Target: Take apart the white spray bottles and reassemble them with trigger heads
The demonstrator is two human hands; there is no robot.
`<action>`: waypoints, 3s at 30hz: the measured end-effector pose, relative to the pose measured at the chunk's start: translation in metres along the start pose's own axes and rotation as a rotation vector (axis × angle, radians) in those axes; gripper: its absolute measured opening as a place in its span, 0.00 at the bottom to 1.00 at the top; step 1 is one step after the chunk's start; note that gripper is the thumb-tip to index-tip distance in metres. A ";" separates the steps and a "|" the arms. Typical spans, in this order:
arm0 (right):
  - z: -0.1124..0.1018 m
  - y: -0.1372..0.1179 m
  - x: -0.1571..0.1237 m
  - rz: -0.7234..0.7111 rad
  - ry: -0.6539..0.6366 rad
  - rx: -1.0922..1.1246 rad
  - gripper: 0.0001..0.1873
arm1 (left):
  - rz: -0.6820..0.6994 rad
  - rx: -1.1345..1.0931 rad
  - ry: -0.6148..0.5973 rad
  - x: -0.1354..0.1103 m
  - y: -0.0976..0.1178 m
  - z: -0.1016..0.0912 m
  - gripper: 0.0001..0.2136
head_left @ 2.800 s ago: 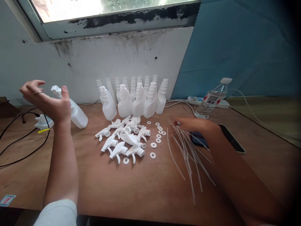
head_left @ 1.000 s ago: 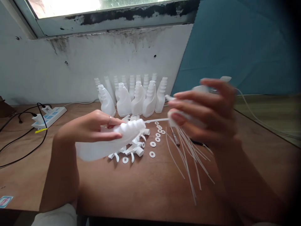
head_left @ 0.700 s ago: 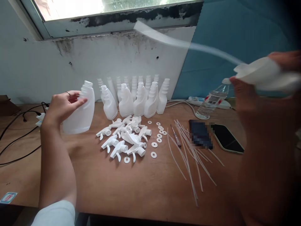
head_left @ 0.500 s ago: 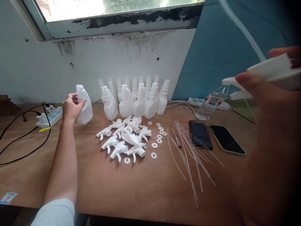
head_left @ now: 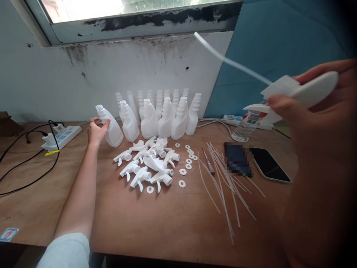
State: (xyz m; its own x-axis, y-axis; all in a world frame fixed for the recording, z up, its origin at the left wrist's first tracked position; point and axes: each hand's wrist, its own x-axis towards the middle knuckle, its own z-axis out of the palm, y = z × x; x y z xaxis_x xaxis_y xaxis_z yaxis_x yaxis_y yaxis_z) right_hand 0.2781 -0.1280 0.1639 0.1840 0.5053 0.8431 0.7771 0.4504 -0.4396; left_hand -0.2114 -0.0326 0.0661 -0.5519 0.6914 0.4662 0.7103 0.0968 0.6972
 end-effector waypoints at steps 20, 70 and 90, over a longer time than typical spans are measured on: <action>0.009 -0.056 -0.023 0.060 -1.069 0.578 0.19 | 0.642 -0.781 -1.033 -0.163 0.173 -0.035 0.23; 0.075 0.114 -0.125 -0.377 -0.907 -0.029 0.26 | -0.683 -1.290 -1.836 -0.280 0.084 0.005 0.17; 0.063 0.062 -0.132 -0.003 -0.579 0.493 0.03 | 0.805 -0.601 -1.229 -0.277 0.043 -0.027 0.11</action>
State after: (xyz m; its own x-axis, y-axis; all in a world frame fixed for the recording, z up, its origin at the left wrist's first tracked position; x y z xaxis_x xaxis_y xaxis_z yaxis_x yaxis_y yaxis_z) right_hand 0.2645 -0.1205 0.0061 -0.2686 0.7480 0.6070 0.3936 0.6603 -0.6396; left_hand -0.0400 -0.2398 -0.0183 0.7538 0.5814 0.3063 0.1961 -0.6439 0.7396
